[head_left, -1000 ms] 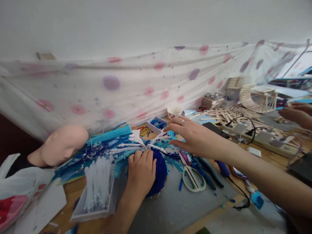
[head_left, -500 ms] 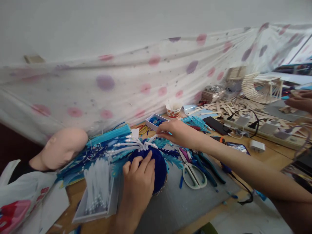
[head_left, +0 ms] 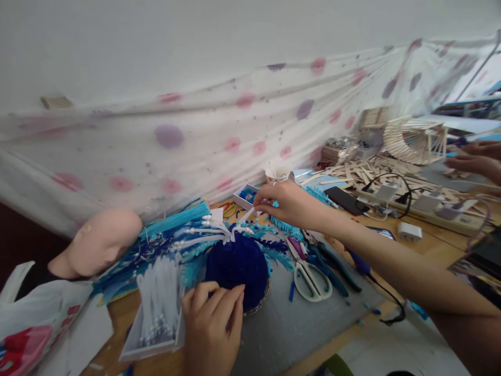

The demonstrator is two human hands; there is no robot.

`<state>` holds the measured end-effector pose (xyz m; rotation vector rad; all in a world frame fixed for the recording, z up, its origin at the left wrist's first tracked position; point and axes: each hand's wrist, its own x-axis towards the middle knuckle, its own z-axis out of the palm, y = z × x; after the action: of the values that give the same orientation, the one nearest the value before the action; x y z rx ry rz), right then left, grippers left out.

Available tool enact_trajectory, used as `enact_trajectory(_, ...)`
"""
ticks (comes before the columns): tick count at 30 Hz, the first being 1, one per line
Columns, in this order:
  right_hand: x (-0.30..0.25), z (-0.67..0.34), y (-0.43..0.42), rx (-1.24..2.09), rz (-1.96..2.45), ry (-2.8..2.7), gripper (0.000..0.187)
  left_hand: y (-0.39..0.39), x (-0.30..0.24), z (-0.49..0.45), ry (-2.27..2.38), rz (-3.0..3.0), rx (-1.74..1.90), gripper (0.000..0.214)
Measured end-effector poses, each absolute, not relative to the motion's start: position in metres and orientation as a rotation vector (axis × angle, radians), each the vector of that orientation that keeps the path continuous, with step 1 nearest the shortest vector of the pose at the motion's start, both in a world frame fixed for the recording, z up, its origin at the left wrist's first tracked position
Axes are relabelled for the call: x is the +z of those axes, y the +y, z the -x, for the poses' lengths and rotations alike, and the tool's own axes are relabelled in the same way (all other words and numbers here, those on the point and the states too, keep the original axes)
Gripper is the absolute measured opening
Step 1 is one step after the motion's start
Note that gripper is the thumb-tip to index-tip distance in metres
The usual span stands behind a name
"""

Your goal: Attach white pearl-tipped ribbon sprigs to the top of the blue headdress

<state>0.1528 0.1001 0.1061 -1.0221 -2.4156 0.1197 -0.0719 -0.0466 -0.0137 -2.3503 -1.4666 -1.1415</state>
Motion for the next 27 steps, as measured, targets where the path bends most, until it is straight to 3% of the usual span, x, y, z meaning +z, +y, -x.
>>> enact_trajectory(4,0.116,-0.187,0.06,0.165,1.122,-2.114,0.01,-0.053,-0.023,0.056,-1.91,2.562,-1.578,0.017)
enact_trajectory(7,0.09,-0.21,0.017,0.372,1.263,-1.666,0.022,-0.054,-0.029,0.03,-2.257,2.795,-1.934,0.034)
enact_trajectory(10,0.039,-0.209,-0.028,0.758,1.271,-1.267,0.032,-0.059,-0.033,0.002,-2.167,2.712,-2.591,0.059)
enact_trajectory(12,0.004,-0.194,-0.055,1.019,1.208,-1.125,0.035,-0.066,-0.037,-0.011,-2.033,2.566,-2.859,0.06)
enact_trajectory(17,-0.05,-0.167,-0.092,1.388,1.08,-1.069,0.037,-0.087,-0.048,-0.011,-1.962,2.424,-2.661,0.036)
enact_trajectory(19,-0.06,-0.182,-0.085,1.13,1.223,-1.207,0.038,-0.091,-0.049,0.0,-1.983,2.267,-2.571,0.037)
enact_trajectory(21,-0.067,-0.211,-0.065,0.495,1.512,-1.243,0.046,-0.095,-0.046,0.011,-2.03,2.125,-2.514,0.033)
enact_trajectory(22,-0.07,-0.227,-0.051,0.331,1.596,-1.172,0.052,-0.097,-0.045,0.016,-2.067,2.078,-2.492,0.03)
enact_trajectory(24,-0.075,-0.254,-0.021,0.174,1.684,-1.113,0.064,-0.1,-0.041,0.023,-2.154,1.988,-2.463,0.025)
enact_trajectory(27,-0.078,-0.274,0.018,0.107,1.764,-1.141,0.054,-0.105,-0.04,0.028,-2.164,1.914,-2.435,0.02)
